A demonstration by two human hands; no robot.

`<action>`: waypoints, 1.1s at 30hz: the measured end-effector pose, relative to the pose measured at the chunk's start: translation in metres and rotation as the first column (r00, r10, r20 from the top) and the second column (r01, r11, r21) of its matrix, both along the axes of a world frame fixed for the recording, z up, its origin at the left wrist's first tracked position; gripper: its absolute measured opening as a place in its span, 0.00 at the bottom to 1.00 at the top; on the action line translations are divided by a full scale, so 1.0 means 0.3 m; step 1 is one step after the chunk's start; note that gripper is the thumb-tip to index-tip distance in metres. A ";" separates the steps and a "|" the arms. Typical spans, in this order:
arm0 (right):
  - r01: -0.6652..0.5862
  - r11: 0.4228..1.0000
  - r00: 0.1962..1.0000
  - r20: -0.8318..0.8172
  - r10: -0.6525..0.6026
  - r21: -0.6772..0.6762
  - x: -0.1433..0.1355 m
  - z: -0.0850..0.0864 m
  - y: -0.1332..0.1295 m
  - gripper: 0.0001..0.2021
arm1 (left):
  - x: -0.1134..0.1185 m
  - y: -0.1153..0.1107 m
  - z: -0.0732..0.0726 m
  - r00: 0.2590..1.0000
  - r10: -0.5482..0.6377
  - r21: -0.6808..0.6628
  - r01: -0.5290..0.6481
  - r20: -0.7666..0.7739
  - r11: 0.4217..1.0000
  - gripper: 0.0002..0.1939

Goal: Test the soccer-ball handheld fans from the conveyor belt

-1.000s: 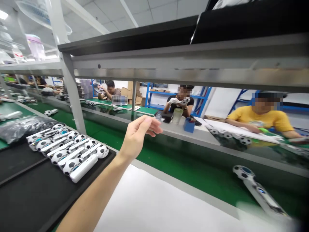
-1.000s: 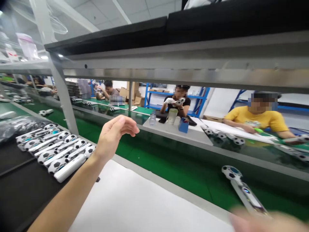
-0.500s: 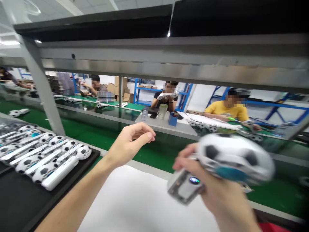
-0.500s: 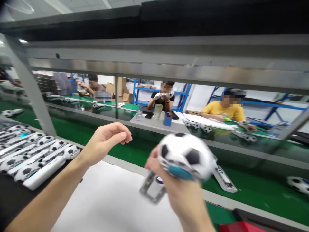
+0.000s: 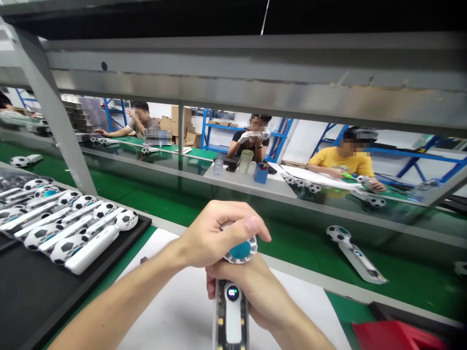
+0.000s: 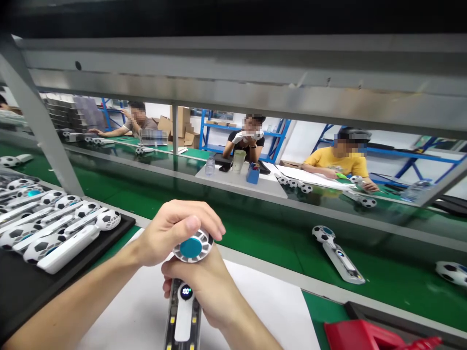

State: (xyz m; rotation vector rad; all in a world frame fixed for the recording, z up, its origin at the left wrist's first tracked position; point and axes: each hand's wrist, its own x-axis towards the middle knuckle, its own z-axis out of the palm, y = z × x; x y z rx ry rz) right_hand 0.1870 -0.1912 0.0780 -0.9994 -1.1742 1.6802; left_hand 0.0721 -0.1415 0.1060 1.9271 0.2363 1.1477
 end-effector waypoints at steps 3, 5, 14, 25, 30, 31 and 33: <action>0.037 0.995 0.997 0.069 -0.044 0.092 -0.014 0.001 -0.003 0.03 | 0.005 -0.003 -0.008 0.995 0.058 -0.082 -0.051 0.082 0.995 0.23; 0.060 0.990 0.992 0.099 -0.073 0.124 -0.026 0.005 -0.013 0.03 | 0.001 0.005 -0.008 0.986 0.097 -0.186 -0.071 0.134 0.980 0.25; -0.092 0.996 0.993 -0.077 0.093 0.016 -0.065 0.014 -0.115 0.27 | -0.094 0.035 0.065 0.936 0.191 -0.353 -0.079 0.295 0.932 0.27; -0.218 0.968 0.965 -0.122 0.233 0.127 -0.119 0.066 -0.150 0.40 | -0.192 -0.004 0.125 0.930 0.205 -0.273 -0.121 0.304 0.954 0.27; -0.246 0.961 0.966 -0.054 0.254 0.127 -0.118 0.070 -0.200 0.42 | -0.187 -0.034 0.118 0.949 0.144 -0.271 -0.066 0.280 0.960 0.26; -0.241 0.959 0.970 0.019 0.241 0.146 -0.106 0.081 -0.215 0.43 | -0.183 -0.039 0.113 0.956 0.137 -0.272 -0.064 0.258 0.960 0.25; -0.172 0.952 0.954 0.283 0.098 0.252 -0.060 0.106 -0.246 0.45 | -0.171 -0.043 0.098 0.969 0.149 -0.283 -0.090 0.197 0.955 0.23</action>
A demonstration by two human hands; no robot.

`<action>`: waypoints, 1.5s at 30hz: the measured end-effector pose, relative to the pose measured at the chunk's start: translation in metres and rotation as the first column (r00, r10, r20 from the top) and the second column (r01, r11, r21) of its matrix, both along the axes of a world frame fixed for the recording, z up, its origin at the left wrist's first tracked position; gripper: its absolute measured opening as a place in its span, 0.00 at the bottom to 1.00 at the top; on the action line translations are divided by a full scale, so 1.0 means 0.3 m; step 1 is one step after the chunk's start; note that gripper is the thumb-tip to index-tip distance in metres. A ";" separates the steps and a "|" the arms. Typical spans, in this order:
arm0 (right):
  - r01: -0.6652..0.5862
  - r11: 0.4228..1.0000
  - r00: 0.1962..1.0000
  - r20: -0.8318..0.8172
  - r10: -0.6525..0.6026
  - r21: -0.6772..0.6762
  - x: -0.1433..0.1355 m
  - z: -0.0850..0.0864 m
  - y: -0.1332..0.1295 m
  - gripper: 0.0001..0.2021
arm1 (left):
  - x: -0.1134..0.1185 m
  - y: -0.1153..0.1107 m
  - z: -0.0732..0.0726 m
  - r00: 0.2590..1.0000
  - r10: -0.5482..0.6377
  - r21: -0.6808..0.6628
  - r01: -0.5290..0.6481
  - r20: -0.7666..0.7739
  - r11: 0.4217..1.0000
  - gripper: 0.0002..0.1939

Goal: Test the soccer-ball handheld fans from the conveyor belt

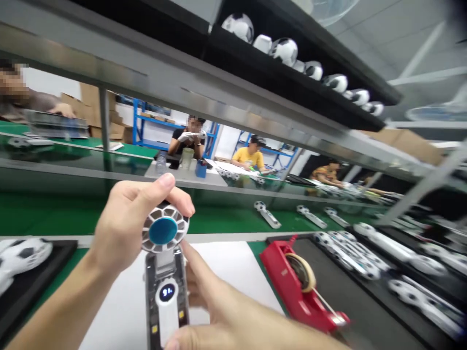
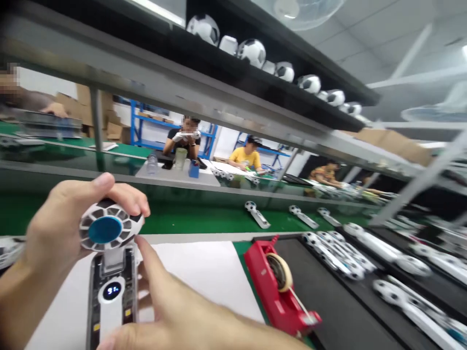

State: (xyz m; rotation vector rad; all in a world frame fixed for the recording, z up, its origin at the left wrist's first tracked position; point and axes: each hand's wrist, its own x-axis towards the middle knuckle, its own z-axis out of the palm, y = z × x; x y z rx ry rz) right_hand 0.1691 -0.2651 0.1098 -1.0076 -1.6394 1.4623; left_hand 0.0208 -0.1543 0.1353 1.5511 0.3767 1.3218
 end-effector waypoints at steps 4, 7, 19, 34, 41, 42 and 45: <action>0.262 0.838 0.662 0.542 -0.517 0.479 0.200 0.035 -0.069 0.29 | 0.058 0.030 -0.050 0.988 -0.014 -0.074 0.002 -0.155 0.997 0.21; 0.399 0.657 0.179 0.649 -0.740 0.639 0.397 0.032 -0.152 0.12 | 0.131 0.083 -0.122 0.955 -0.145 -0.158 0.106 -0.257 0.982 0.23; 0.766 0.604 0.143 0.858 -0.494 0.220 0.749 -0.156 -0.501 0.09 | 0.353 0.153 -0.575 0.778 -0.599 -0.590 0.398 -0.189 0.703 0.23; 0.910 0.399 0.250 0.617 -0.746 0.114 0.743 -0.155 -0.525 0.09 | 0.338 0.121 -0.586 0.695 -0.666 -0.653 0.376 -0.271 0.658 0.20; 0.920 0.386 0.303 0.515 -0.802 0.059 0.736 -0.191 -0.572 0.17 | 0.350 0.135 -0.604 0.668 -0.680 -0.651 0.377 -0.302 0.659 0.18; 0.917 0.395 0.316 0.506 -0.802 0.054 0.731 -0.191 -0.577 0.17 | 0.350 0.136 -0.606 0.662 -0.685 -0.649 0.382 -0.306 0.659 0.17; 0.907 0.421 0.351 0.495 -0.795 0.033 0.722 -0.193 -0.587 0.16 | 0.349 0.139 -0.611 0.657 -0.684 -0.640 0.384 -0.317 0.665 0.17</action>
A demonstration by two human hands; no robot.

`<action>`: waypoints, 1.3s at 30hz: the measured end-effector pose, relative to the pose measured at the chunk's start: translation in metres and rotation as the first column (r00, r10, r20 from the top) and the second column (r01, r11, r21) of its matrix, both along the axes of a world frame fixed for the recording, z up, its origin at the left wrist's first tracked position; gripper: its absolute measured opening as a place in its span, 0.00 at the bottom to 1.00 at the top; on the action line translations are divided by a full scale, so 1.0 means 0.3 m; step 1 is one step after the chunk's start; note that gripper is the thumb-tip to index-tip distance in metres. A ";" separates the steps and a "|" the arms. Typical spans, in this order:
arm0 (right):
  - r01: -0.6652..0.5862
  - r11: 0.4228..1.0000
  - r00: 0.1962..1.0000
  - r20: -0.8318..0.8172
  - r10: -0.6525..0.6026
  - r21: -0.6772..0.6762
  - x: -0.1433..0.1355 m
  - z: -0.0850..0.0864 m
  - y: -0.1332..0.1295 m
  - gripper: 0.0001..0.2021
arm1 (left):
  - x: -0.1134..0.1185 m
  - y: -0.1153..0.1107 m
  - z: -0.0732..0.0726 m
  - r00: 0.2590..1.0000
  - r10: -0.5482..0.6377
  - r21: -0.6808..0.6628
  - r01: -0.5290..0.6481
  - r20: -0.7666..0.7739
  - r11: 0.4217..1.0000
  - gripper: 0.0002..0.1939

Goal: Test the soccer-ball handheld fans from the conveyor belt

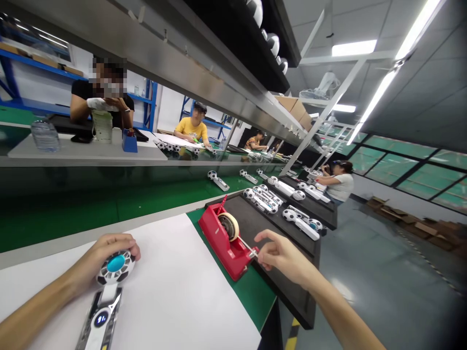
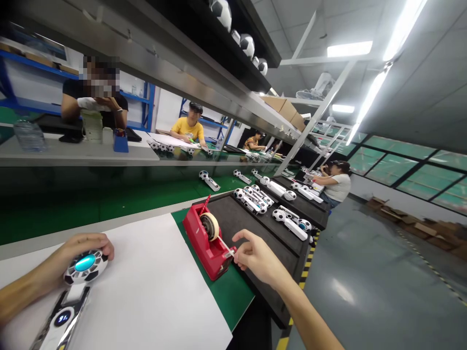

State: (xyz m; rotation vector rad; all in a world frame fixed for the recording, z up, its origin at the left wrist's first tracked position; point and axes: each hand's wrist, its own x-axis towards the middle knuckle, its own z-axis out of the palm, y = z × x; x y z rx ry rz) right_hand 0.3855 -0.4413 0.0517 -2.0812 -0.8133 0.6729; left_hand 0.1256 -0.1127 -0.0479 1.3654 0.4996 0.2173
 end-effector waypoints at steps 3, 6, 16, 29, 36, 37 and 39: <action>-0.007 1.000 1.000 -0.011 0.007 0.001 0.002 -0.008 -0.008 0.15 | 0.000 0.003 -0.004 1.000 0.001 0.009 -0.001 -0.006 1.000 0.17; -0.016 1.000 1.000 -0.019 0.016 0.005 0.008 -0.015 -0.016 0.14 | -0.001 0.006 -0.007 1.000 -0.001 0.027 0.002 -0.015 1.000 0.17; -0.005 1.000 1.000 0.010 0.005 -0.027 0.014 -0.049 -0.017 0.13 | 0.008 -0.013 0.002 0.998 0.059 0.016 -0.059 -0.035 0.998 0.17; 0.228 0.948 0.875 0.473 -0.100 -0.220 0.027 -0.107 -0.024 0.16 | 0.002 -0.014 0.022 1.000 0.008 0.023 -0.008 0.006 1.000 0.17; 0.245 0.949 0.863 0.490 -0.120 -0.200 -0.046 -0.144 -0.104 0.10 | 0.019 -0.008 -0.007 0.997 0.026 0.050 -0.030 0.073 0.998 0.18; 0.136 0.980 0.905 0.422 -0.061 -0.149 -0.085 -0.131 -0.085 0.08 | 0.021 -0.011 -0.008 0.997 0.032 0.054 -0.036 0.077 0.998 0.18; -0.152 0.984 0.952 0.252 0.172 -0.096 -0.178 -0.093 -0.010 0.07 | 0.024 -0.018 -0.008 0.995 0.050 0.067 -0.056 0.088 0.996 0.21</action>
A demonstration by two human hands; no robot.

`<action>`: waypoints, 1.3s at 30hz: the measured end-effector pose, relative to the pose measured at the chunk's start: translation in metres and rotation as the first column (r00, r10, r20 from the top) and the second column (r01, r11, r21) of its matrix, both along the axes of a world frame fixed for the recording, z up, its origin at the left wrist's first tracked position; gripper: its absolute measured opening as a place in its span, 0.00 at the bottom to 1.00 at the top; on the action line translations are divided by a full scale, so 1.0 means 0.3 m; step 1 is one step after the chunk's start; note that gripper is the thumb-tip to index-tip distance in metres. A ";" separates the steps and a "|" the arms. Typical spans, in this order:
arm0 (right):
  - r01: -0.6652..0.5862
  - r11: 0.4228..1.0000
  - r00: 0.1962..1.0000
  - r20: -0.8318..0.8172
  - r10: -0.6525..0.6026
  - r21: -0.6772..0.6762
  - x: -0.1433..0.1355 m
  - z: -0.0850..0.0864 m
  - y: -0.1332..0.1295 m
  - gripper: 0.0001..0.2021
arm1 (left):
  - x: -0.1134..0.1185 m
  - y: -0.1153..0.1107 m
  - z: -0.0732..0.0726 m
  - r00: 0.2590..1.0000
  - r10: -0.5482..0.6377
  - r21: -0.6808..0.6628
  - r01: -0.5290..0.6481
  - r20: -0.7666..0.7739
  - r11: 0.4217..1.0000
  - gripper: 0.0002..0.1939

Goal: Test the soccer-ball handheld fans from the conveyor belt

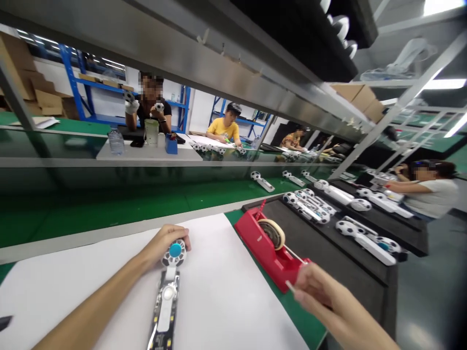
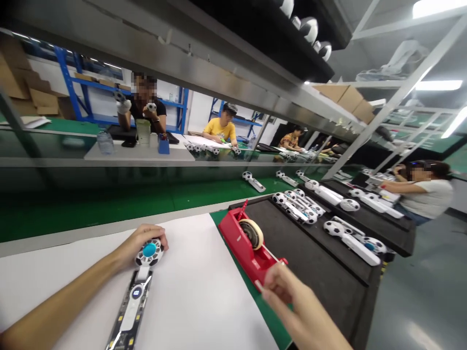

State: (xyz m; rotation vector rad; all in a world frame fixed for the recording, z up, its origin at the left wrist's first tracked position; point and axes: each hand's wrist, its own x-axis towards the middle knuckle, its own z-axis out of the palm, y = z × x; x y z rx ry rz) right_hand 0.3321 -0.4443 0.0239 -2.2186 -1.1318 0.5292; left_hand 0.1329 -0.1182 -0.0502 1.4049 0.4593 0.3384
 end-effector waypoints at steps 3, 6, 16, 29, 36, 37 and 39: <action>-0.246 0.969 0.963 -0.116 0.244 -0.005 -0.142 0.075 0.170 0.05 | 0.005 -0.009 0.017 0.999 0.045 0.042 -0.046 0.023 0.998 0.27; -0.387 0.919 0.918 -0.058 0.392 0.075 -0.238 0.154 0.338 0.03 | -0.002 -0.009 0.085 0.992 0.097 0.118 -0.106 0.077 0.987 0.30; -0.679 0.639 0.722 0.167 0.672 0.361 -0.334 0.325 0.620 0.08 | -0.184 -0.091 0.486 0.909 0.257 0.324 -0.364 0.329 0.873 0.32; -0.732 0.520 0.676 0.374 0.635 0.440 -0.392 0.275 0.688 0.09 | -0.191 -0.107 0.500 0.855 0.417 0.486 -0.518 0.307 0.704 0.25; -0.742 0.548 0.669 0.368 0.646 0.386 -0.390 0.270 0.697 0.11 | -0.183 -0.097 0.484 0.844 0.454 0.520 -0.535 0.286 0.666 0.26; -0.740 0.554 0.671 0.359 0.649 0.382 -0.391 0.270 0.698 0.11 | -0.182 -0.095 0.483 0.842 0.459 0.523 -0.537 0.284 0.662 0.26; -0.739 0.559 0.671 0.347 0.655 0.376 -0.394 0.269 0.701 0.12 | -0.179 -0.094 0.481 0.839 0.467 0.526 -0.540 0.279 0.657 0.27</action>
